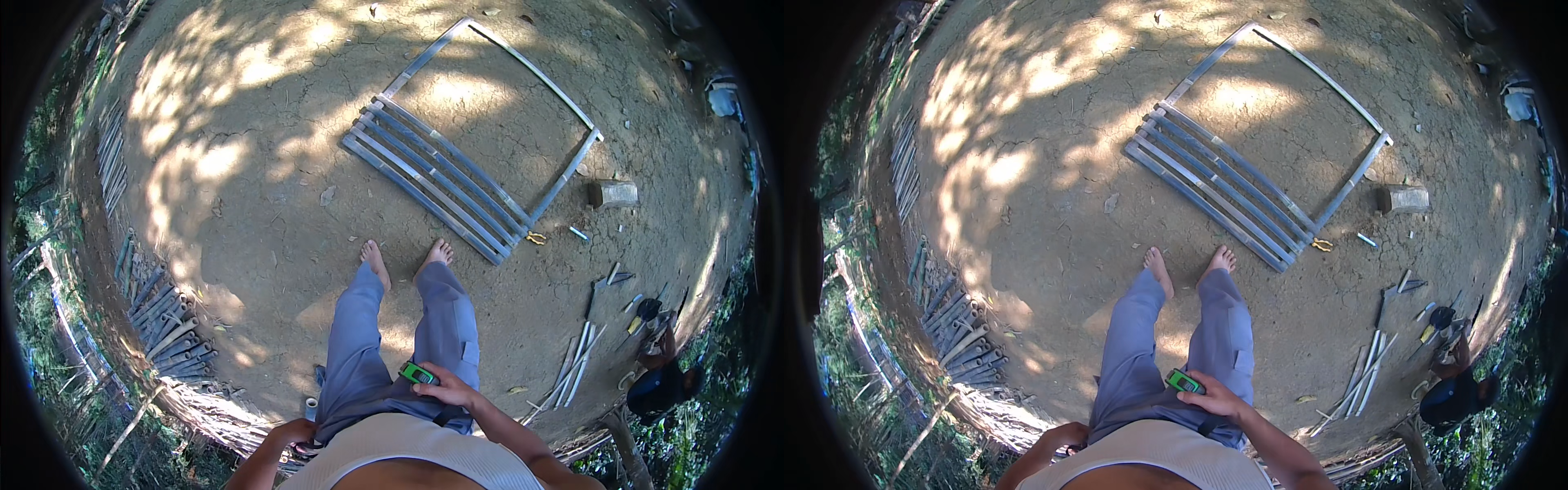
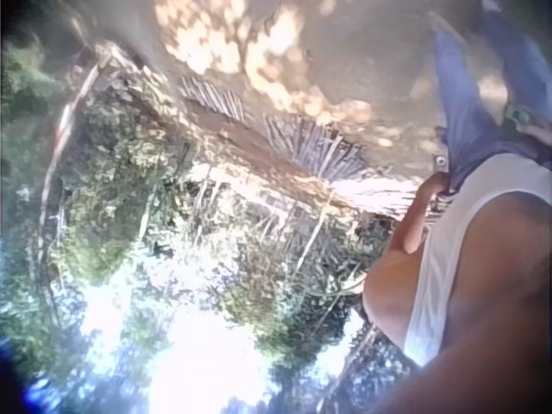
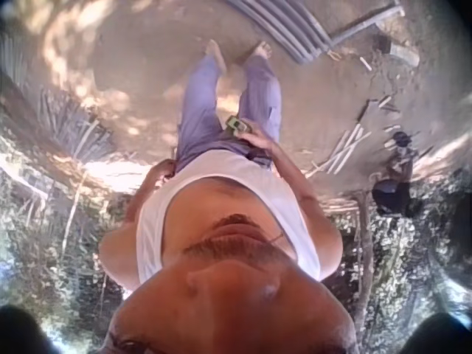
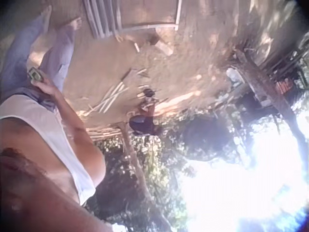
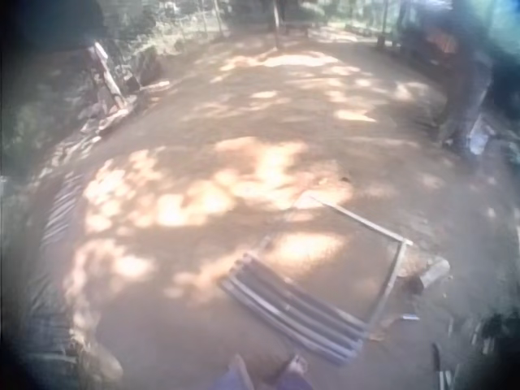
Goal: The person measures and marks a bamboo and metal frame using a tape measure and a marker while it sits on the ground.
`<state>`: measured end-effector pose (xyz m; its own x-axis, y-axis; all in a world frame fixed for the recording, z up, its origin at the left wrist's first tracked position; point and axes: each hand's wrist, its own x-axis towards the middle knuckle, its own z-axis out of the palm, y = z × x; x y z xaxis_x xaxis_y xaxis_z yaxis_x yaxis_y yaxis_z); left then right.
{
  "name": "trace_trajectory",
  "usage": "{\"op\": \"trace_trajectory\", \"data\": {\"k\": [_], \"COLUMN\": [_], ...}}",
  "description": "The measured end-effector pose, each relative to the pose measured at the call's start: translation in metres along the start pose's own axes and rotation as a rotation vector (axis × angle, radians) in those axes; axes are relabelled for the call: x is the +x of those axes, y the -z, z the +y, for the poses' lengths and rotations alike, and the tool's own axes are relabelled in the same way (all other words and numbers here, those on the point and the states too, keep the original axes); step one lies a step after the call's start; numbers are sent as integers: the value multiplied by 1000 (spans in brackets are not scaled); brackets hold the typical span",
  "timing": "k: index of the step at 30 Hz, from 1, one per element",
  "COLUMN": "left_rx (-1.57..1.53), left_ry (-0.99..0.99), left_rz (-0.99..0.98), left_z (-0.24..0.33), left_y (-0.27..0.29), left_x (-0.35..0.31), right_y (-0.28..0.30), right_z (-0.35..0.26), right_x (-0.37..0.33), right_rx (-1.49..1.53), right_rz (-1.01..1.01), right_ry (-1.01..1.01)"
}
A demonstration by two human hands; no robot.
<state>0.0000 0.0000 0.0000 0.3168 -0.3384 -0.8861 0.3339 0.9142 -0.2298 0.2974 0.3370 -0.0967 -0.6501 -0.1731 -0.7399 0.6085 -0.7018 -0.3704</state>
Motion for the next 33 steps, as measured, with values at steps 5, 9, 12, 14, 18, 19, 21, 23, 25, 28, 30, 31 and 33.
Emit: {"op": "trace_trajectory", "data": {"k": [5,9,12,14,18,19,21,23,25,28,30,31,33], "left_rx": [480,243,-209,-486,-778,-778,-748,-557,-341,-270,-196,-179,-203], "left_ry": [307,-624,-1119,-1235,-1141,-1099,-1059,-1111,-1186,-1141,-1103,-1082,-1012], "left_rz": [-315,260,619,506,577,606,548,574,526,612,650,663,722], "left_z": [71,225,350,387,442,443,449,457,477,502,515,518,500], "left_y": [44,171,235,248,248,244,273,294,308,345,381,396,436], "left_x": [67,142,238,324,423,444,472,498,511,494,484,484,478], "right_y": [104,179,221,240,304,317,327,342,354,364,379,388,388], "right_z": [-32,-55,-50,-36,21,46,69,89,122,163,187,206,239], "right_x": [97,192,286,335,388,398,416,416,409,399,379,362,324], "right_rx": [-332,-463,-704,-804,-893,-905,-912,-866,-785,-634,-606,-590,-551], "right_rz": [182,333,228,259,366,393,469,565,694,859,955,971,963], "right_ry": [332,459,493,518,538,524,468,438,453,453,465,413,311]}}
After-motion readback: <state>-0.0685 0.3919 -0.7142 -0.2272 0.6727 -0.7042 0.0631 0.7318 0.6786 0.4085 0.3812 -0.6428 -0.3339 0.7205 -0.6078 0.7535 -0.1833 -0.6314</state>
